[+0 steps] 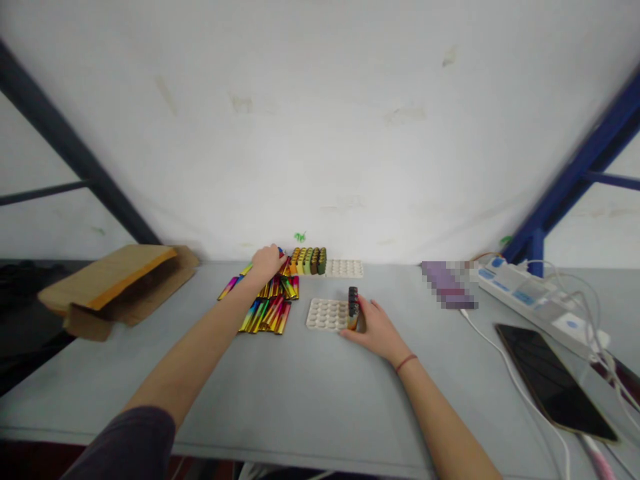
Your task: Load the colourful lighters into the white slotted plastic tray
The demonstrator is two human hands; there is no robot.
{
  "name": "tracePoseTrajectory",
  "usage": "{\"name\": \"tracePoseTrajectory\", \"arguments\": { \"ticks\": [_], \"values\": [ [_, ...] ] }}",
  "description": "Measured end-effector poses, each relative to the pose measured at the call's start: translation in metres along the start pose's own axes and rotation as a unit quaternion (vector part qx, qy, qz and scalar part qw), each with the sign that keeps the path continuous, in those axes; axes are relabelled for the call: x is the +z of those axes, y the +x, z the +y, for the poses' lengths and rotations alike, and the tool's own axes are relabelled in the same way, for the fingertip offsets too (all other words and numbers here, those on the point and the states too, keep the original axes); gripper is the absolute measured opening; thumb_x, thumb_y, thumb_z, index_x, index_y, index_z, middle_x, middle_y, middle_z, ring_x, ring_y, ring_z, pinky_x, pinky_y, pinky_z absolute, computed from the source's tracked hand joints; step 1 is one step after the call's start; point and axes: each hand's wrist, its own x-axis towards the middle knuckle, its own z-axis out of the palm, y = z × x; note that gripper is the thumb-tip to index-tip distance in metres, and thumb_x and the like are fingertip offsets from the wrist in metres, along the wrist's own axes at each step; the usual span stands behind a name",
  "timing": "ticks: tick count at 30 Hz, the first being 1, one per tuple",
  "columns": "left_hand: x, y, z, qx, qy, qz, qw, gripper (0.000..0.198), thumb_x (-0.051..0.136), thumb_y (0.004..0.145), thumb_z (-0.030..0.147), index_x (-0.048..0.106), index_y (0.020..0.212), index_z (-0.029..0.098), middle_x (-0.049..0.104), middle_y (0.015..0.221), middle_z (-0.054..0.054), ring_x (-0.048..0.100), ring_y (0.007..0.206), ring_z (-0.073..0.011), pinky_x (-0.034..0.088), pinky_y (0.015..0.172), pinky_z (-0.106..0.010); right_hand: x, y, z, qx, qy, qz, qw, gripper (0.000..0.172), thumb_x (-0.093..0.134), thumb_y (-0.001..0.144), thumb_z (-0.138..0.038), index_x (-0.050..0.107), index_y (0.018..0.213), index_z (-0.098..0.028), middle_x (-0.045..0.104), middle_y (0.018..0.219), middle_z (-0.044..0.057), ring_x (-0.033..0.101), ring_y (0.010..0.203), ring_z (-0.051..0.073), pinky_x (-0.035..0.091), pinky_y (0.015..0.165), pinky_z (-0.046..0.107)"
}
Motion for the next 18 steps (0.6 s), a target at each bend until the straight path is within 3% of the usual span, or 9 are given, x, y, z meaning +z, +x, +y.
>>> {"name": "tracePoseTrajectory", "arguments": {
  "ticks": [7,18],
  "values": [
    [0.005,0.006,-0.01,-0.029,-0.009,0.033,0.999,0.047,0.042,0.092,0.047,0.057,0.116,0.01,0.065,0.109,-0.021,0.063,0.104,-0.0313,0.049,0.083,-0.039,-0.001,0.0,-0.002,-0.004,0.0,-0.004,1.0,0.074,0.07,0.073,-0.054,0.049,0.132,-0.015,0.062,0.124,0.015,0.058,0.111,0.03,0.041,0.102,0.049],
    [0.01,-0.008,-0.024,-0.022,-0.028,0.054,0.998,0.042,0.032,0.095,0.036,0.051,0.126,0.016,0.057,0.115,-0.02,0.064,0.1,-0.0307,0.049,0.08,-0.037,-0.001,0.001,-0.002,-0.008,-0.001,-0.001,1.0,0.075,0.07,0.073,-0.053,0.047,0.135,-0.016,0.061,0.127,0.015,0.058,0.113,0.031,0.041,0.102,0.05]
  ]
}}
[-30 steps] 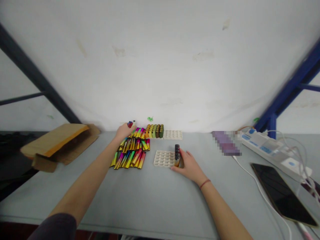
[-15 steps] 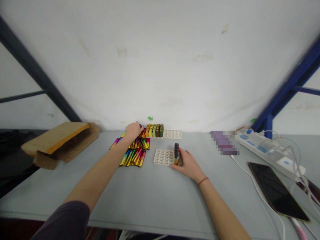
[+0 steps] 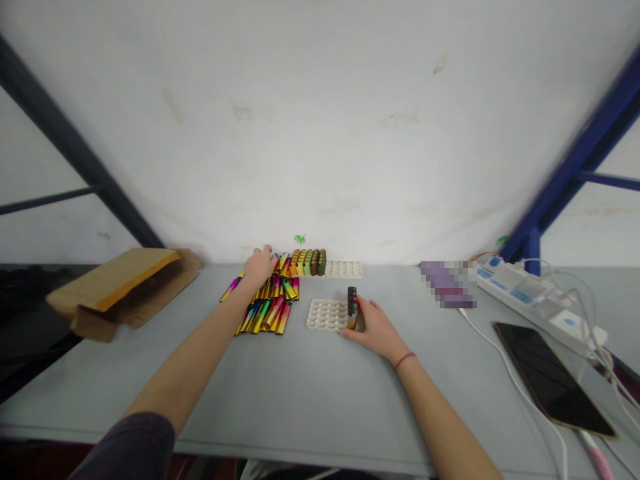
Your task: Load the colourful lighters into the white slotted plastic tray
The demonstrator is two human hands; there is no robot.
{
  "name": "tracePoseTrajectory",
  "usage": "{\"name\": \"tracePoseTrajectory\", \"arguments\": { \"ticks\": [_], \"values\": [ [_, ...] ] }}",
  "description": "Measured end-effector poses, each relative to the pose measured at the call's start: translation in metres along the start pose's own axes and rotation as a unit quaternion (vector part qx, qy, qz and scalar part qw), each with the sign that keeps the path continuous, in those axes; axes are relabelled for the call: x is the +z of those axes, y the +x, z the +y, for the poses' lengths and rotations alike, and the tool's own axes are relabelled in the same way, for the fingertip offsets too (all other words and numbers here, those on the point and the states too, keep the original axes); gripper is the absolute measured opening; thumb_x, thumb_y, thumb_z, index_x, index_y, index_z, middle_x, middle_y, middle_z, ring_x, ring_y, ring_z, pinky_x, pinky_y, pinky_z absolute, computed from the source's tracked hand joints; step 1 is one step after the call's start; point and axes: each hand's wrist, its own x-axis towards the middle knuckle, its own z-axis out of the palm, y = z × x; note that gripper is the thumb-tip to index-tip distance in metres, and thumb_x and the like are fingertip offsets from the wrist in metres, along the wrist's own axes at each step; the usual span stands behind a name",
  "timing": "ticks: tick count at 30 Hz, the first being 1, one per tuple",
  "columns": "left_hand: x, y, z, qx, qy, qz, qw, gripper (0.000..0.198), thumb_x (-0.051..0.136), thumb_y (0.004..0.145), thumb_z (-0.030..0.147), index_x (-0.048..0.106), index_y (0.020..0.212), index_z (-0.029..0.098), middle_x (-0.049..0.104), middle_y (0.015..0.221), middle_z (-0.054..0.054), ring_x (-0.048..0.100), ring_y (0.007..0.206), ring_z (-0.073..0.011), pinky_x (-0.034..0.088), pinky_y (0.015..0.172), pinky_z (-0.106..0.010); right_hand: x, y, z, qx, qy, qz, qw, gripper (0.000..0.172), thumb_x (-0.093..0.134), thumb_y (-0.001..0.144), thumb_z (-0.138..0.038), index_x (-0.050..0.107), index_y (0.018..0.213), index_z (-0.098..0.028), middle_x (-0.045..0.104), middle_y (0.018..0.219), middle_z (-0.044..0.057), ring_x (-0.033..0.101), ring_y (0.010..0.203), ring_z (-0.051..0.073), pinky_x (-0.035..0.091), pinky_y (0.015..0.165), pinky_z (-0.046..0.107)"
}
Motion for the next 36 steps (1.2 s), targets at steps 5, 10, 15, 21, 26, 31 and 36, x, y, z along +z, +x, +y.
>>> {"name": "tracePoseTrajectory", "arguments": {
  "ticks": [5,10,15,21,26,31,36],
  "values": [
    [0.003,-0.006,-0.003,0.038,0.012,-0.006,0.999,0.04,0.028,0.097,0.035,0.058,0.118,0.017,0.061,0.112,-0.016,0.065,0.1,-0.0282,0.049,0.082,-0.037,0.0,0.0,0.0,0.005,-0.006,-0.003,1.0,0.075,0.07,0.073,-0.053,0.048,0.134,-0.014,0.062,0.125,0.015,0.058,0.11,0.03,0.042,0.101,0.048],
    [0.007,-0.004,-0.012,0.058,-0.009,-0.019,0.998,0.041,0.027,0.097,0.03,0.062,0.112,0.014,0.064,0.111,-0.015,0.064,0.103,-0.0239,0.047,0.089,-0.033,-0.002,0.0,-0.001,0.006,-0.007,-0.006,1.0,0.073,0.07,0.074,-0.052,0.049,0.132,-0.014,0.062,0.123,0.015,0.058,0.11,0.03,0.043,0.099,0.049],
    [0.01,-0.002,-0.028,0.141,-0.048,-0.061,0.987,0.039,0.037,0.093,0.029,0.061,0.121,0.015,0.06,0.118,-0.012,0.061,0.108,-0.0196,0.041,0.101,-0.027,-0.001,0.0,0.001,0.001,-0.001,0.002,1.0,0.074,0.071,0.073,-0.051,0.05,0.132,-0.014,0.063,0.122,0.014,0.058,0.108,0.03,0.044,0.099,0.048],
    [0.005,-0.007,-0.028,0.148,-0.041,-0.043,0.987,0.037,0.033,0.096,0.027,0.059,0.12,0.016,0.061,0.115,-0.012,0.061,0.104,-0.0203,0.045,0.093,-0.029,0.0,0.0,0.002,-0.002,-0.001,0.002,1.0,0.074,0.071,0.073,-0.051,0.049,0.133,-0.015,0.063,0.121,0.014,0.058,0.107,0.03,0.044,0.098,0.047],
    [-0.001,-0.009,-0.016,0.139,-0.026,-0.007,0.99,0.037,0.032,0.096,0.027,0.066,0.107,0.016,0.063,0.111,-0.013,0.06,0.106,-0.0226,0.044,0.095,-0.032,0.0,0.001,0.0,-0.003,0.0,0.006,1.0,0.072,0.07,0.073,-0.051,0.051,0.132,-0.015,0.063,0.12,0.014,0.059,0.107,0.03,0.044,0.098,0.047],
    [-0.003,-0.038,0.019,0.249,-0.213,0.036,0.944,0.036,0.037,0.096,0.031,0.063,0.115,0.016,0.067,0.112,-0.01,0.059,0.109,-0.0195,0.041,0.101,-0.031,-0.001,0.002,-0.002,0.005,-0.006,0.004,1.0,0.07,0.071,0.072,-0.051,0.052,0.129,-0.015,0.064,0.12,0.015,0.059,0.107,0.03,0.044,0.097,0.048],
    [0.0,-0.104,0.079,0.331,-0.325,-0.099,0.881,0.065,0.056,0.083,0.054,0.05,0.133,0.012,0.062,0.124,-0.014,0.059,0.113,-0.0235,0.044,0.099,-0.033,0.001,0.003,0.0,-0.002,0.015,0.025,1.0,0.074,0.074,0.07,-0.047,0.048,0.131,-0.015,0.062,0.124,0.016,0.059,0.109,0.03,0.044,0.097,0.047]
  ]
}}
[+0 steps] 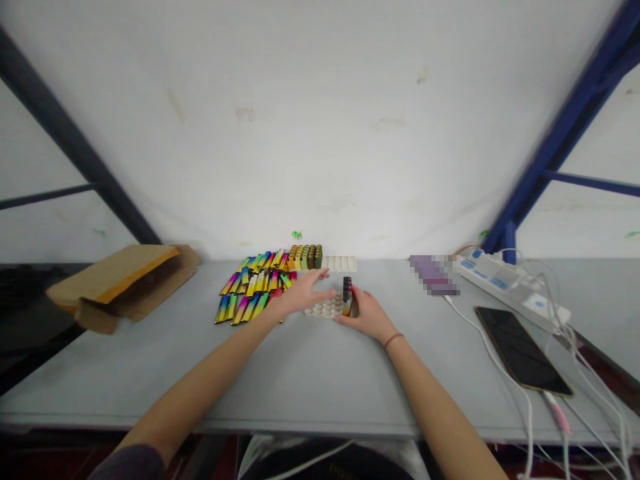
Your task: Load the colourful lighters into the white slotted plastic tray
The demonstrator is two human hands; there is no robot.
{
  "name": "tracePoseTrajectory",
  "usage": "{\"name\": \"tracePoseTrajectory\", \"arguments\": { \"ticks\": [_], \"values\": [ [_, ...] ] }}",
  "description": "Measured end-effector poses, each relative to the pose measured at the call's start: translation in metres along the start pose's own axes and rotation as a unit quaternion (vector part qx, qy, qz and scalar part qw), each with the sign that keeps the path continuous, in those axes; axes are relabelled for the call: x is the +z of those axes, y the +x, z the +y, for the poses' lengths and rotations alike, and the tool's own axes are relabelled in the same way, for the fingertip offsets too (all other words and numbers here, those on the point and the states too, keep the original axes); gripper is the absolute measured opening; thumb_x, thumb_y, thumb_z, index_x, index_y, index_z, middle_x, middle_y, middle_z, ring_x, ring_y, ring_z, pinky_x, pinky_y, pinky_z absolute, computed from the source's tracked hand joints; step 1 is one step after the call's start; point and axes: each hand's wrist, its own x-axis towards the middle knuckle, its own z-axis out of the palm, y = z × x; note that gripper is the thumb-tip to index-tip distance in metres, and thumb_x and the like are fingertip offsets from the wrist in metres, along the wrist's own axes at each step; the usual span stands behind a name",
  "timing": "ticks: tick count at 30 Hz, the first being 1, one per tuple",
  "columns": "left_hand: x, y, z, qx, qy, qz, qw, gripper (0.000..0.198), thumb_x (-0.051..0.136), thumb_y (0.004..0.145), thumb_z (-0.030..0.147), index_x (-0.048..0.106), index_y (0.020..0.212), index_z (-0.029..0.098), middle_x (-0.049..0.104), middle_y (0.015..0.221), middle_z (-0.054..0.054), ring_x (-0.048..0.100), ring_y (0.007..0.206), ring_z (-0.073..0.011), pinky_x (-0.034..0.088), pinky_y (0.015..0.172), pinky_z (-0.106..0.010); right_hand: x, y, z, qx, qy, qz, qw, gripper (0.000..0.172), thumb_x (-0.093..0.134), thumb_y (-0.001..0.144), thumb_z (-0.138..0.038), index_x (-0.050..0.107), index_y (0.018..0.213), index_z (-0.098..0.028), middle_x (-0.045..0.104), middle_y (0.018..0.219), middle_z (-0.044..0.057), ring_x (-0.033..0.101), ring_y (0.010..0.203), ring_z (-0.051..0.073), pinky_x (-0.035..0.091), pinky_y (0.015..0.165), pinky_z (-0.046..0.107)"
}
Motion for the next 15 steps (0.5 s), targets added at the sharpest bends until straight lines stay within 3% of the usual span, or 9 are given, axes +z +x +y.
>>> {"name": "tracePoseTrajectory", "arguments": {
  "ticks": [3,6,11,15],
  "values": [
    [0.036,-0.008,0.034,-0.045,0.025,0.007,0.999,0.072,0.061,0.076,0.062,0.054,0.126,0.01,0.061,0.122,-0.019,0.057,0.115,-0.0306,0.042,0.1,-0.04,0.005,0.001,-0.001,-0.008,0.021,0.018,1.0,0.076,0.073,0.069,-0.042,0.043,0.134,-0.015,0.064,0.12,0.015,0.062,0.103,0.029,0.047,0.093,0.045],
    [0.059,-0.011,0.054,-0.084,0.033,0.058,0.994,0.055,0.056,0.081,0.06,0.061,0.112,0.015,0.065,0.11,-0.019,0.06,0.107,-0.0308,0.045,0.095,-0.041,0.011,0.0,-0.001,-0.006,0.007,0.046,0.999,0.076,0.07,0.07,-0.034,0.04,0.138,-0.013,0.065,0.119,0.016,0.063,0.102,0.028,0.048,0.092,0.042],
    [0.063,-0.002,0.066,-0.149,0.002,0.093,0.984,0.043,0.049,0.087,0.056,0.057,0.104,0.018,0.067,0.103,-0.019,0.064,0.099,-0.0301,0.047,0.084,-0.041,0.018,-0.003,-0.001,0.01,-0.104,0.077,0.992,0.079,0.067,0.073,-0.037,0.038,0.141,-0.01,0.059,0.127,0.022,0.058,0.114,0.033,0.043,0.098,0.046],
    [0.061,0.003,0.068,-0.165,0.022,0.108,0.98,0.036,0.047,0.089,0.052,0.058,0.096,0.018,0.068,0.101,-0.019,0.064,0.097,-0.0302,0.046,0.084,-0.041,0.02,-0.003,-0.002,0.025,-0.151,0.08,0.985,0.079,0.064,0.077,-0.04,0.034,0.142,-0.006,0.061,0.123,0.024,0.059,0.112,0.034,0.043,0.096,0.048]
  ]
}}
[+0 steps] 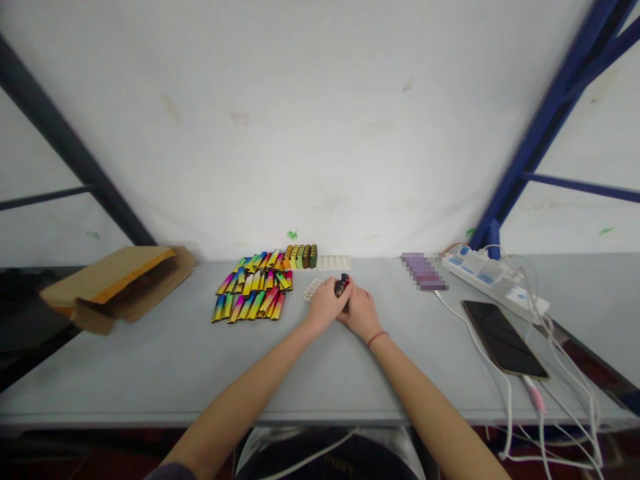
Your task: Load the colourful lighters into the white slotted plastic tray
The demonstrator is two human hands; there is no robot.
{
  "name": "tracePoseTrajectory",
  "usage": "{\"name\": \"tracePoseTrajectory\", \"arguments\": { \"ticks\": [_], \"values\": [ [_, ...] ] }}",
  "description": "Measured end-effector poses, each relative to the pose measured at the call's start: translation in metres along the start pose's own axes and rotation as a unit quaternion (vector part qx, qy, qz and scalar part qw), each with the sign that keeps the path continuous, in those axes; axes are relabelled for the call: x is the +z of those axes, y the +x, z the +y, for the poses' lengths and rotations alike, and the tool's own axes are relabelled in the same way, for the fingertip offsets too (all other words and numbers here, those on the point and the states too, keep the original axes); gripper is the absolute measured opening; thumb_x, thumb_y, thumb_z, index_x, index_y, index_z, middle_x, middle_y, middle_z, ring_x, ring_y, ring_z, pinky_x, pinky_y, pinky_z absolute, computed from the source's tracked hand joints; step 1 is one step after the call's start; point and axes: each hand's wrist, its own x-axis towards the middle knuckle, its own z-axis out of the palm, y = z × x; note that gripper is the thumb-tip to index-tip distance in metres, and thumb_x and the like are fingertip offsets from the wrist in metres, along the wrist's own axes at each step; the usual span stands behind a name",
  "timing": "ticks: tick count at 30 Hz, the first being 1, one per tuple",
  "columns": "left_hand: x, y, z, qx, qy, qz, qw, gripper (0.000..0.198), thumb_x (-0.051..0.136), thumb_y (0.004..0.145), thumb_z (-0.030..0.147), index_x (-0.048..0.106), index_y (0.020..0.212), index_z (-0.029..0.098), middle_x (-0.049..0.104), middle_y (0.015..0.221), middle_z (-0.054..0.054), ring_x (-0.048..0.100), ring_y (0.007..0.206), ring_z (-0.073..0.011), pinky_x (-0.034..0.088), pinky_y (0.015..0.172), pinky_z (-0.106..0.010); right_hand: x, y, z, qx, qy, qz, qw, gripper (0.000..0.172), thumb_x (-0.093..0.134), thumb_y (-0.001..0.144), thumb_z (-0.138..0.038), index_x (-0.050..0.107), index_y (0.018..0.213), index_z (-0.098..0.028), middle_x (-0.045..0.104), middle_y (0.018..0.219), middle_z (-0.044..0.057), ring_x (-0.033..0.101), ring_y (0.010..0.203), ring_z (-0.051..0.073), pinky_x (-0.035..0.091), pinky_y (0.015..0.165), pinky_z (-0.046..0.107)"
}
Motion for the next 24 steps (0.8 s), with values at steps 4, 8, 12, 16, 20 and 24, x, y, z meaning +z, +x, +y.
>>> {"name": "tracePoseTrajectory", "arguments": {
  "ticks": [4,8,12,16,20,24],
  "values": [
    [0.0,0.0,0.0,0.013,0.012,0.012,1.0,0.032,0.044,0.091,0.048,0.06,0.093,0.02,0.068,0.1,-0.016,0.064,0.096,-0.0281,0.046,0.084,-0.04,-0.001,0.001,-0.002,0.001,-0.002,-0.01,1.0,0.08,0.064,0.077,-0.039,0.032,0.143,-0.007,0.06,0.124,0.024,0.059,0.111,0.034,0.044,0.095,0.047],
    [-0.001,0.0,-0.004,0.04,0.019,0.022,0.999,0.028,0.045,0.091,0.043,0.061,0.092,0.02,0.067,0.099,-0.015,0.063,0.097,-0.0267,0.046,0.086,-0.038,-0.003,0.003,-0.003,0.004,0.01,-0.019,1.0,0.083,0.066,0.076,-0.04,0.031,0.142,-0.005,0.06,0.123,0.024,0.059,0.111,0.034,0.045,0.094,0.046],
    [0.0,0.001,-0.01,0.076,0.017,0.044,0.996,0.025,0.047,0.092,0.041,0.06,0.089,0.02,0.067,0.096,-0.013,0.063,0.094,-0.0241,0.046,0.085,-0.035,-0.005,0.003,-0.005,0.005,0.01,-0.019,1.0,0.082,0.065,0.076,-0.041,0.032,0.141,-0.004,0.062,0.12,0.024,0.06,0.108,0.034,0.046,0.093,0.046],
    [0.001,0.002,-0.014,0.1,0.016,0.068,0.993,0.023,0.049,0.092,0.039,0.058,0.087,0.019,0.066,0.092,-0.01,0.063,0.089,-0.0216,0.047,0.081,-0.032,-0.007,0.004,-0.007,0.01,0.008,-0.021,1.0,0.079,0.065,0.077,-0.043,0.033,0.139,-0.005,0.063,0.119,0.021,0.061,0.107,0.032,0.046,0.092,0.042],
    [0.002,0.003,-0.015,0.118,0.012,0.09,0.989,0.019,0.051,0.091,0.035,0.056,0.085,0.018,0.065,0.089,-0.008,0.063,0.087,-0.0207,0.047,0.079,-0.031,-0.008,0.004,-0.01,0.018,0.0,-0.027,0.999,0.074,0.065,0.077,-0.045,0.038,0.135,-0.008,0.064,0.117,0.019,0.062,0.105,0.03,0.046,0.09,0.04],
    [0.001,0.004,-0.015,0.13,0.014,0.095,0.987,0.019,0.052,0.091,0.035,0.055,0.084,0.018,0.064,0.088,-0.007,0.063,0.086,-0.0204,0.047,0.078,-0.031,-0.009,0.005,-0.011,0.022,-0.013,-0.029,0.999,0.069,0.066,0.077,-0.046,0.042,0.13,-0.009,0.066,0.111,0.018,0.063,0.101,0.03,0.046,0.086,0.038]
  ]
}}
